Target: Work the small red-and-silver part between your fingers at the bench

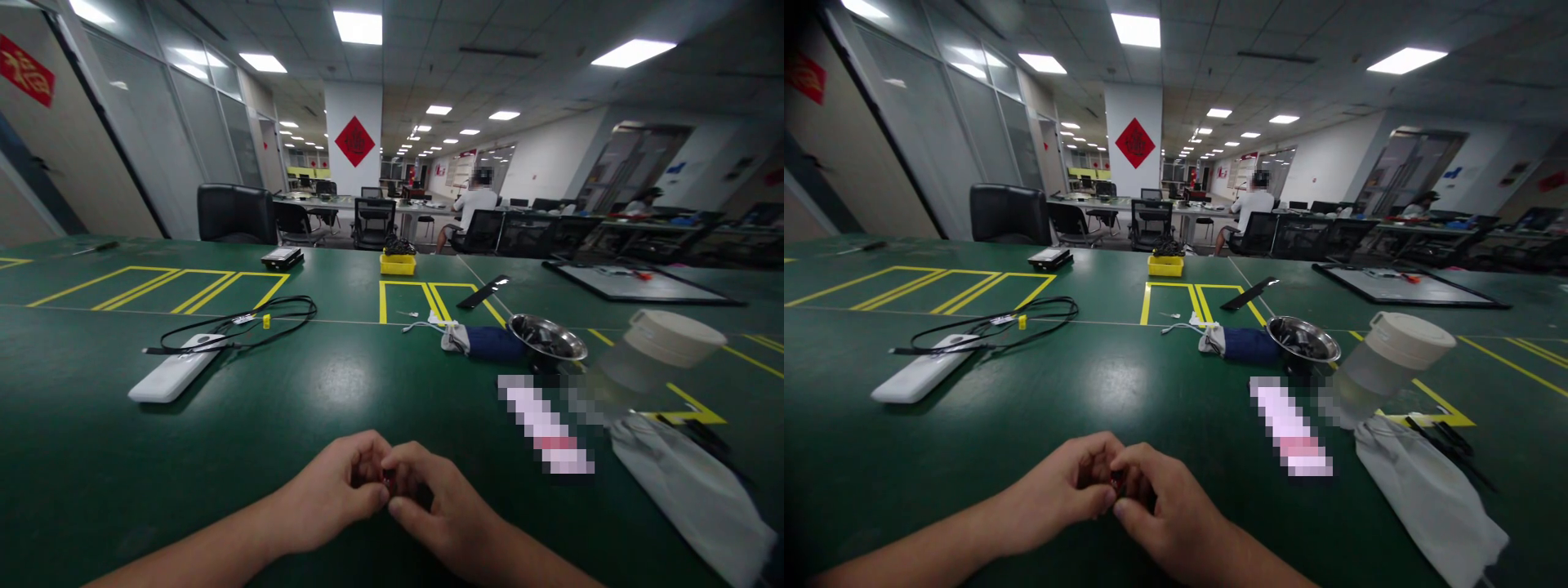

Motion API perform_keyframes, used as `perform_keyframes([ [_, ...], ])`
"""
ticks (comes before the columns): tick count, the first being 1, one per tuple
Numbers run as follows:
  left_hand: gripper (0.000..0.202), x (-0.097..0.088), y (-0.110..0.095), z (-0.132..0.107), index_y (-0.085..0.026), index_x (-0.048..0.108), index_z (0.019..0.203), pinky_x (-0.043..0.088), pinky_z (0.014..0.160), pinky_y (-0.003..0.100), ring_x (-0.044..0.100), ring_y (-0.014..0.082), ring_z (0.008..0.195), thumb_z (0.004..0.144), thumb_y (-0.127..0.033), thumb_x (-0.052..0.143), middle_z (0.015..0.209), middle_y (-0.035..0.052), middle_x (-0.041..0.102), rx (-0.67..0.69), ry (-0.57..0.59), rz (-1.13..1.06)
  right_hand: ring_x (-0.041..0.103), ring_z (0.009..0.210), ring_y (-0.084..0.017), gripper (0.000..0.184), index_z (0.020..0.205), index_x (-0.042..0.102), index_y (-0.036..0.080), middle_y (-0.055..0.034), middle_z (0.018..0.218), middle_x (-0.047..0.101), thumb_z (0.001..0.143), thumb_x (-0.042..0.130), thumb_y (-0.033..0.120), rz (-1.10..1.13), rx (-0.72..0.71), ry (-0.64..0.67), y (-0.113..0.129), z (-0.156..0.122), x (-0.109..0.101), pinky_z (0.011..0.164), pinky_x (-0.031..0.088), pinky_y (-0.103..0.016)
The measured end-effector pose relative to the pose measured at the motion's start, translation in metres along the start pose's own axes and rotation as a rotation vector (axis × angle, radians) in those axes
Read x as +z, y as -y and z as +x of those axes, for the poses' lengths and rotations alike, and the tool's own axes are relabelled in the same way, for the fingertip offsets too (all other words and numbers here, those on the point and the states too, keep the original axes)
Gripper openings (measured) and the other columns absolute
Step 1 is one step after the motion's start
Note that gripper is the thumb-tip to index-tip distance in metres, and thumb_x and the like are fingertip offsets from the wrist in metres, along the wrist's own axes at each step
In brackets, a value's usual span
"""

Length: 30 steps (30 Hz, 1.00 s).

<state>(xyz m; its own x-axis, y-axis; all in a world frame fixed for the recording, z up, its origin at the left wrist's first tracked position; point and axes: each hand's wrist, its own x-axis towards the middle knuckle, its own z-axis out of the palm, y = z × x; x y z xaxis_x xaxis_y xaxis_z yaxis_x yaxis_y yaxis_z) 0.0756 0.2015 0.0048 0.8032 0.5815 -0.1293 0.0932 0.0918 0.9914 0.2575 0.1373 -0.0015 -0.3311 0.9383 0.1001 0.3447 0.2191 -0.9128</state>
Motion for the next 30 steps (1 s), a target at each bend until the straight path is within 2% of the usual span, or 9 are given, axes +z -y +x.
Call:
perform_keyframes([
  [6,0.023,0.0022,-0.0011,0.001,-0.015,0.052,0.095,0.037,0.059,0.022,0.053,0.0102,0.071,0.073,-0.011,0.057,0.085,0.0018,0.06,0.006,0.006,-0.082,0.049,0.068,-0.01,0.032,0.11,0.054,0.022,0.0019,0.08,0.054,0.079,0.054,0.014,0.0,0.004,0.009,0.002,-0.0003,-0.0025,0.062,0.039,-0.022],
  [16,0.022,0.0015,-0.0012,0.0015,-0.015,0.051,0.095,0.039,0.061,0.023,0.054,0.0106,0.072,0.074,-0.009,0.055,0.086,0.0022,0.06,0.014,0.003,-0.076,0.049,0.069,-0.011,0.035,0.115,0.056,0.023,0.0012,0.082,0.056,0.08,0.055,0.015,-0.016,-0.027,-0.007,-0.0004,0.0002,-0.002,0.064,0.04,-0.023],
  [24,0.013,-0.0006,-0.0034,0.0004,-0.014,0.053,0.088,0.041,0.06,0.023,0.053,0.0097,0.066,0.077,-0.016,0.057,0.077,0.0004,0.059,-0.005,-0.037,-0.033,0.053,0.072,-0.012,0.04,0.121,0.049,0.022,0.0004,0.083,0.058,0.082,0.052,0.017,0.0,-0.046,0.008,0.0028,0.0007,-0.0029,0.066,0.042,-0.024],
  [30,0.017,-0.0011,-0.0018,0.0027,-0.015,0.052,0.09,0.044,0.063,0.025,0.057,0.0116,0.069,0.075,-0.016,0.059,0.079,0.0018,0.061,-0.014,-0.051,-0.131,0.053,0.071,-0.011,0.04,0.123,0.047,0.025,0.0011,0.083,0.057,0.083,0.052,0.019,-0.003,-0.018,-0.006,-0.0034,-0.0016,-0.003,0.064,0.041,-0.024],
])
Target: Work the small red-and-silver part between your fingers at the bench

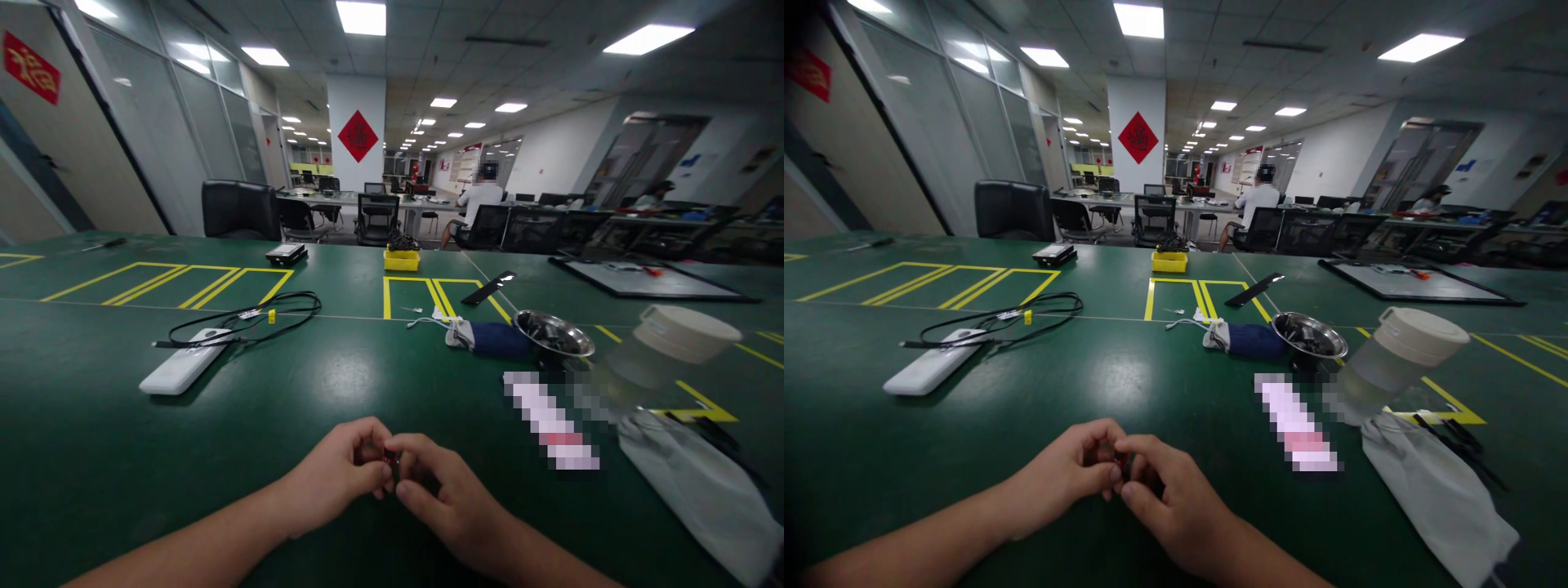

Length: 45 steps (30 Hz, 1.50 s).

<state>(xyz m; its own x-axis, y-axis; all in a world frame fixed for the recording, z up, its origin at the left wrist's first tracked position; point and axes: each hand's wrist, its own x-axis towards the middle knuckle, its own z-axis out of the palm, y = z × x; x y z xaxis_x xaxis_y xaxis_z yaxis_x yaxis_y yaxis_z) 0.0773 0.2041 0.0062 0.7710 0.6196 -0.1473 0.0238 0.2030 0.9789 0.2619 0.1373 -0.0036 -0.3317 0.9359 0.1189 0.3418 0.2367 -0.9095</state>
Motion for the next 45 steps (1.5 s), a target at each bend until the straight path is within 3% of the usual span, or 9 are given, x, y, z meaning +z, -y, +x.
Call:
perform_keyframes([
  [9,0.027,-0.002,0.001,0.001,-0.015,0.055,0.093,0.044,0.074,0.028,0.059,0.0162,0.086,0.069,-0.004,0.052,0.091,0.0056,0.062,0.047,-0.134,-0.234,0.046,0.065,-0.01,0.028,0.115,0.053,0.024,0.0022,0.077,0.05,0.087,0.051,0.025,0.096,0.022,-0.061,0.001,-0.001,-0.001,0.06,0.039,-0.023],
  [14,0.038,-0.001,0.0,0.0,-0.016,0.057,0.099,0.039,0.092,0.037,0.058,0.0199,0.101,0.065,-0.002,0.049,0.102,0.008,0.064,0.092,-0.16,-0.282,0.045,0.06,-0.008,0.034,0.122,0.047,0.025,0.0026,0.077,0.047,0.089,0.05,0.03,0.163,0.064,-0.125,-0.002,0.0,0.0,0.055,0.039,-0.022],
  [18,0.045,-0.002,-0.002,-0.001,-0.017,0.059,0.11,0.025,0.108,0.042,0.047,0.023,0.121,0.068,-0.006,0.046,0.122,0.0089,0.058,0.19,-0.159,-0.355,0.046,0.058,-0.008,0.035,0.123,0.044,0.024,0.0021,0.079,0.048,0.089,0.05,0.032,0.201,0.075,-0.156,-0.002,0.0,0.001,0.054,0.041,-0.022],
  [24,0.044,-0.006,-0.001,0.0,-0.017,0.057,0.12,0.017,0.112,0.041,0.035,0.0246,0.131,0.078,-0.017,0.045,0.132,0.0088,0.051,0.278,-0.175,-0.302,0.048,0.06,-0.009,0.035,0.122,0.044,0.024,0.0012,0.081,0.049,0.089,0.05,0.033,0.262,0.077,-0.207,-0.002,0.0,0.001,0.053,0.043,-0.022],
  [30,0.022,-0.005,-0.003,-0.004,-0.018,0.062,0.097,0.037,0.093,0.036,0.05,0.0217,0.106,0.083,-0.023,0.046,0.112,0.0067,0.058,0.233,-0.175,0.291,0.049,0.059,-0.009,0.032,0.12,0.044,0.023,0.0005,0.084,0.051,0.091,0.046,0.035,0.288,0.091,-0.282,-0.004,0.001,0.0,0.056,0.043,-0.023],
  [35,0.015,0.019,-0.008,-0.017,-0.02,0.059,0.08,0.039,0.074,0.031,0.049,0.0192,0.085,0.066,-0.019,0.065,0.092,0.0039,0.056,0.272,0.094,0.95,0.048,0.057,-0.008,0.032,0.119,0.045,0.022,0.0009,0.081,0.051,0.092,0.045,0.038,0.29,0.089,-0.251,-0.006,0.001,0.0,0.054,0.041,-0.022],
  [38,0.009,0.023,-0.006,-0.024,-0.019,0.056,0.074,0.037,0.072,0.032,0.048,0.0194,0.081,0.069,-0.019,0.063,0.084,0.0044,0.056,0.335,0.19,1.21,0.047,0.056,-0.008,0.029,0.114,0.05,0.02,0.0014,0.078,0.051,0.092,0.044,0.038,0.237,0.11,-0.177,-0.005,0.001,-0.001,0.053,0.04,-0.022],
  [41,0.001,-0.007,-0.003,-0.037,-0.019,0.055,0.077,0.037,0.071,0.031,0.048,0.018,0.077,0.077,-0.019,0.054,0.081,0.0049,0.055,0.345,0.167,1.36,0.05,0.059,-0.01,0.027,0.108,0.055,0.02,0.0006,0.076,0.054,0.092,0.043,0.039,0.13,0.133,-0.069,-0.002,0.001,-0.003,0.054,0.04,-0.022],
  [45,0.018,-0.108,-0.01,-0.092,-0.018,0.056,0.076,0.037,0.065,0.024,0.049,0.0133,0.073,0.086,-0.022,0.042,0.081,0.0022,0.054,0.106,-0.096,1.485,0.053,0.069,-0.012,0.026,0.099,0.062,0.02,-0.0013,0.081,0.058,0.092,0.043,0.037,-0.026,0.121,0.02,0.004,0.0,-0.007,0.061,0.041,-0.023],
])
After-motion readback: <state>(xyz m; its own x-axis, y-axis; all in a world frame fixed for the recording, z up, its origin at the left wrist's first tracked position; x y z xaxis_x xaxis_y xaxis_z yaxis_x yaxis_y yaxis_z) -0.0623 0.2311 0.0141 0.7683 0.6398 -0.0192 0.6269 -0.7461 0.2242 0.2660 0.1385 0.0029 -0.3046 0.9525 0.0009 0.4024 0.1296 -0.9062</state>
